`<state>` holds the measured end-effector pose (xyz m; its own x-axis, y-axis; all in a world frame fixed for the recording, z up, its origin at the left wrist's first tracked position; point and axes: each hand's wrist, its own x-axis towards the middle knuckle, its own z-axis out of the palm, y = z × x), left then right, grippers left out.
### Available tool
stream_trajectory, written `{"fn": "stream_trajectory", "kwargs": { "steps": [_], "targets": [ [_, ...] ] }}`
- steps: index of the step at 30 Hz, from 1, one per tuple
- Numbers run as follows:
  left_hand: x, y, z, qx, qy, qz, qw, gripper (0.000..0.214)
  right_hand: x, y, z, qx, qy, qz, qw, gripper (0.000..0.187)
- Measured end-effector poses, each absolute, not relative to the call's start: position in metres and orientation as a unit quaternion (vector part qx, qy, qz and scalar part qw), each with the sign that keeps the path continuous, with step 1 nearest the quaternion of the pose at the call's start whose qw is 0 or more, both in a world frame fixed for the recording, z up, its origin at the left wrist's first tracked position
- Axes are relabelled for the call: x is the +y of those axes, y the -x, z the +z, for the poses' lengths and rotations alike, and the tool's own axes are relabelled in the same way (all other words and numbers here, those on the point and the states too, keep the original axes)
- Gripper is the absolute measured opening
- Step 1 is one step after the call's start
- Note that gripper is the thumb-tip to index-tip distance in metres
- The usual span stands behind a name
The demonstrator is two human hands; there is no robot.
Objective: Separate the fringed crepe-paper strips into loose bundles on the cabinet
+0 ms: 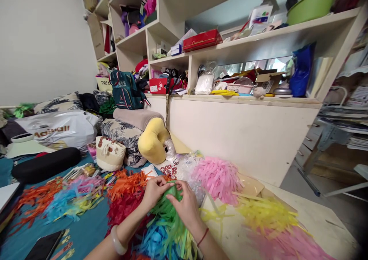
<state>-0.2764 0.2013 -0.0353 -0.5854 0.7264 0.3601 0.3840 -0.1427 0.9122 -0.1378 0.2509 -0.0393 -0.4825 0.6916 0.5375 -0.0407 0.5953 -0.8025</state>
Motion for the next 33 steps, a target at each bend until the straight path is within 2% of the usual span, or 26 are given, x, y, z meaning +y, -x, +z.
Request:
{"fn": "stream_trajectory", "kwargs": {
  "steps": [4,7,15,18,24,30,33],
  "targets": [
    [0.2,0.277,-0.039,0.631,-0.457,0.612,0.131,0.044,0.257,0.145,-0.048,-0.781,0.221,0.387,0.437,0.006],
    [0.196,0.282,-0.04,0.623,-0.485,0.6,0.131,0.041,0.267,0.141,-0.045,-0.792,0.218,0.388,0.418,0.012],
    [0.184,0.289,-0.027,0.599,-0.564,0.563,0.085,0.015,0.29,0.129,-0.004,-0.828,0.187,0.358,0.389,0.01],
    [0.181,0.29,-0.024,0.609,-0.57,0.548,0.06,0.026,0.295,0.128,0.01,-0.824,0.199,0.327,0.418,0.011],
    [0.172,0.303,-0.03,0.641,-0.564,0.52,0.032,0.018,0.329,0.105,0.017,-0.761,0.246,0.338,0.496,0.013],
    [0.151,0.311,-0.05,0.679,-0.545,0.49,0.037,0.025,0.36,0.043,0.009,-0.629,0.31,0.34,0.627,0.032],
    [0.142,0.313,-0.061,0.697,-0.556,0.449,0.054,0.019,0.368,0.012,0.024,-0.587,0.317,0.314,0.676,0.034]
  ]
}}
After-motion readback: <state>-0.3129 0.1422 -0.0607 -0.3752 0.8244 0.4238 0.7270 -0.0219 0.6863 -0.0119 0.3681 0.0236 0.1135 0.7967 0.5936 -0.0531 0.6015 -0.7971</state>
